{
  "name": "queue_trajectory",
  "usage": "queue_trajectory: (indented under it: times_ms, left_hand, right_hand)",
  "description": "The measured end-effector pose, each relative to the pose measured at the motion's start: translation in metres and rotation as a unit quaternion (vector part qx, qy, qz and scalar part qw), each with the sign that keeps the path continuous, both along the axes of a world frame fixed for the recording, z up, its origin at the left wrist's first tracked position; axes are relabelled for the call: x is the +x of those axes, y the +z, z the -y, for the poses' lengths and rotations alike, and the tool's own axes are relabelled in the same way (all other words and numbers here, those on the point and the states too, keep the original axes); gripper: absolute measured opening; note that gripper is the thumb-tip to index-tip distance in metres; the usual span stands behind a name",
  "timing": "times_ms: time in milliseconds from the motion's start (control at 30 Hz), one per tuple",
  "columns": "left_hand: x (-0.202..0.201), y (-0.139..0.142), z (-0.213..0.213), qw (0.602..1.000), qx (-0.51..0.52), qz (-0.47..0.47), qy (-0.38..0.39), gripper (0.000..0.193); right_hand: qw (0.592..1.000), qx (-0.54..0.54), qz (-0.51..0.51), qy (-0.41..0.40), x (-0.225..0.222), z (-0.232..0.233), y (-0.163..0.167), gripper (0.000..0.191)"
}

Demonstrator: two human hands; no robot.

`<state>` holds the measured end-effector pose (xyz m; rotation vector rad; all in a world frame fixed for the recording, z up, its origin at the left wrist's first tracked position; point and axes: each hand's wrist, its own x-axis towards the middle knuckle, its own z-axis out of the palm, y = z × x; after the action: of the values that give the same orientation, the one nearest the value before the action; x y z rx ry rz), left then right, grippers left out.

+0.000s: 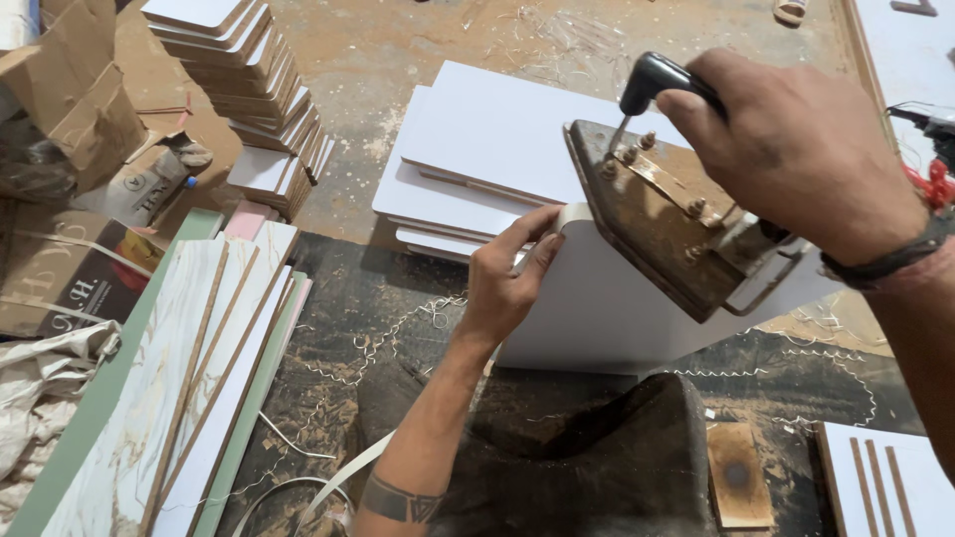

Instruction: The person sits on the floor with a white panel across their lap, presses white edge banding tape along the panel edge with a heated hand iron, then trims the excess tape overhang with a hand cutter and stacks the finished panel on a pile of similar panels.

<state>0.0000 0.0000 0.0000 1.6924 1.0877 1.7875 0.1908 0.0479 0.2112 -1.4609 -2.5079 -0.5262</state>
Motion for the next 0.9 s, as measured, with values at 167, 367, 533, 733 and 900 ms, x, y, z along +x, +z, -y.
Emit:
queue_trajectory:
  times_ms: [167,367,533,733,900]
  left_hand:
    - [0.008,-0.007,-0.002,0.998,-0.005,0.045,-0.034,0.031]
    - [0.012,-0.019,-0.005,0.991,-0.053,0.115,-0.05,0.037]
    - [0.028,-0.036,-0.001,0.987,-0.084,0.136,0.015,0.034]
    - [0.04,-0.056,-0.004,0.982,-0.023,0.186,0.02,0.024]
    - [0.038,-0.075,-0.007,0.982,-0.043,0.18,0.038,0.019]
  right_hand:
    - [0.999,-0.037,-0.037,0.01,0.01,-0.004,0.001,0.036]
    - [0.996,-0.05,-0.04,0.066,-0.014,-0.005,0.004,0.037]
    - [0.987,-0.098,0.129,0.02,-0.06,-0.003,0.024,0.041]
    - [0.976,-0.123,0.15,0.101,-0.103,-0.006,0.022,0.042]
    - [0.975,-0.089,0.137,0.15,-0.124,-0.001,0.01,0.044]
